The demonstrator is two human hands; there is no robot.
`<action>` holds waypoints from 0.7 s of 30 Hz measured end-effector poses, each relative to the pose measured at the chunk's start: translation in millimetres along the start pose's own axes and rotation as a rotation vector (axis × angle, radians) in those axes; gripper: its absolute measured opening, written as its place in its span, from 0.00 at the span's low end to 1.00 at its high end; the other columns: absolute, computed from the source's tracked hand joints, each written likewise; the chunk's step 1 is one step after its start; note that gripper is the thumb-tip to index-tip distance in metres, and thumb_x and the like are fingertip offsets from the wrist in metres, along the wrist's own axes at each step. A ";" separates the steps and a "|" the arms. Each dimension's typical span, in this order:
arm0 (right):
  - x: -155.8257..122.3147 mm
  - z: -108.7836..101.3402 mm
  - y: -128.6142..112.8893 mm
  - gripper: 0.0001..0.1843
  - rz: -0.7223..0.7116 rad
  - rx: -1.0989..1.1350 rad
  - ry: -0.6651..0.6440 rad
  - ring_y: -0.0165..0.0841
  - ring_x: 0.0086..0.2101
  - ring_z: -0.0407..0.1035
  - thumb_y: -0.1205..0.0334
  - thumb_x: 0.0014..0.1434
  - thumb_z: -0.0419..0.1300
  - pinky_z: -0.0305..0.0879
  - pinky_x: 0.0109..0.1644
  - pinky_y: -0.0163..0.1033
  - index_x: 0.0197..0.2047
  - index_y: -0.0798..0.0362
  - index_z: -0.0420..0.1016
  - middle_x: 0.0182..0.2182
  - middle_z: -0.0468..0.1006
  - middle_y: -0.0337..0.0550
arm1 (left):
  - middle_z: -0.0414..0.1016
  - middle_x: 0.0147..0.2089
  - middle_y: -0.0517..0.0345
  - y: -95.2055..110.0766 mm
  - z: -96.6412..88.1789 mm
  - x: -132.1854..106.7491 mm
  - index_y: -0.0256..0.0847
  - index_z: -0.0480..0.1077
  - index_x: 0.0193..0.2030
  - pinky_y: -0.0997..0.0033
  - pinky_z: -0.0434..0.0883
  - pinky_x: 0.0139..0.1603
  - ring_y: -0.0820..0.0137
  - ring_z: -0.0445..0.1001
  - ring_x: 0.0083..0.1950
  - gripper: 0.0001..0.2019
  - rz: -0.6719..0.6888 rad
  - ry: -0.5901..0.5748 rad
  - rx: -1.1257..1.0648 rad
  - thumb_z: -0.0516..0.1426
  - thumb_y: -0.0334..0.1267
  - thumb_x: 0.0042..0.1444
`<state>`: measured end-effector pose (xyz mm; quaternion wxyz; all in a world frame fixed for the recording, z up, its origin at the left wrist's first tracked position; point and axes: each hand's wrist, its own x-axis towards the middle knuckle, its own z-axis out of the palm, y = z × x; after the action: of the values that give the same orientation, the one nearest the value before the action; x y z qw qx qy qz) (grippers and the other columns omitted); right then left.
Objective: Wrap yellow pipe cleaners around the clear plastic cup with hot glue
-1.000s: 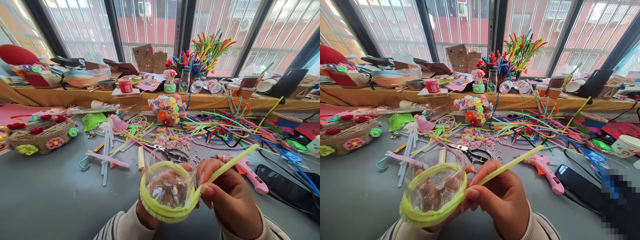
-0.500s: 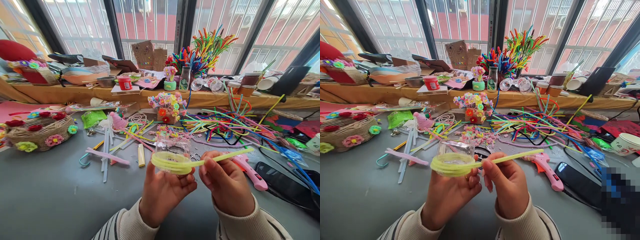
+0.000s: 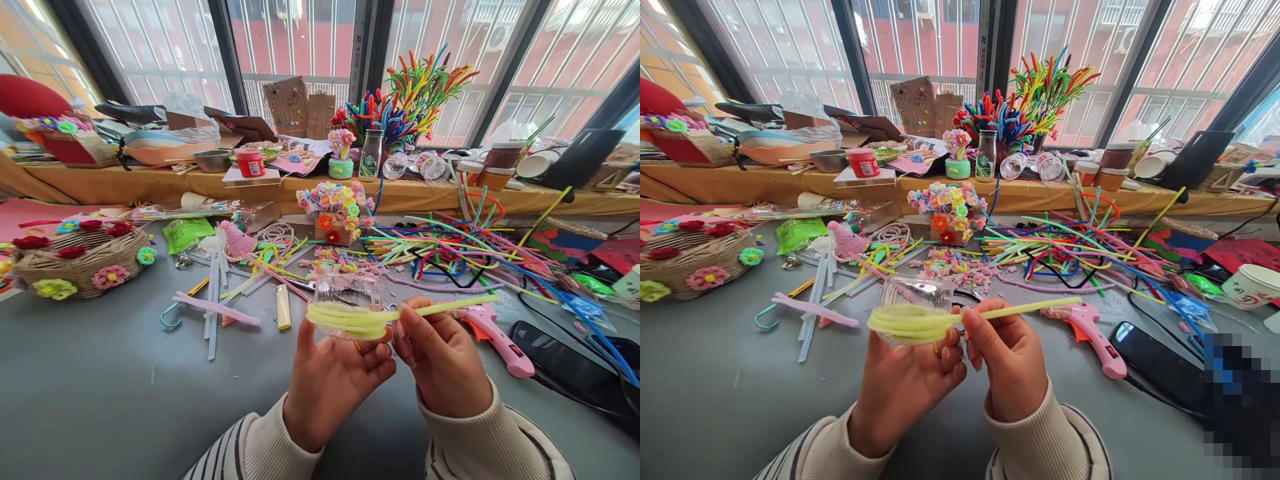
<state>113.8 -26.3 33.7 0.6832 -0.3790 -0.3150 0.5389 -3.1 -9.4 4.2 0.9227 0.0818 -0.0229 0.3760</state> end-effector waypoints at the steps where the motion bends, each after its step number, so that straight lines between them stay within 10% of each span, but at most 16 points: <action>1: 0.0 -0.7 0.7 0.12 0.001 -0.008 -0.011 0.18 0.14 0.54 0.56 0.42 0.66 0.47 0.18 0.27 0.21 0.54 0.68 0.12 0.63 0.30 | 0.76 0.37 0.42 0.3 0.5 -0.1 0.24 0.69 0.45 0.68 0.64 0.44 0.66 0.73 0.36 0.29 0.009 0.009 0.003 0.58 0.50 0.42; 21: 13.7 -17.2 1.6 0.19 0.289 -0.098 -0.200 0.19 0.13 0.58 0.48 0.40 0.64 0.50 0.15 0.26 0.21 0.58 0.70 0.14 0.67 0.35 | 0.76 0.35 0.49 20.0 10.1 -1.1 0.32 0.69 0.41 0.64 0.65 0.42 0.66 0.72 0.35 0.26 0.209 0.189 0.347 0.55 0.55 0.45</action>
<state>130.5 -15.8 23.8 0.5445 -0.3976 -0.3494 0.6507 -17.6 2.3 16.7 0.8490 0.2007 0.1205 0.4738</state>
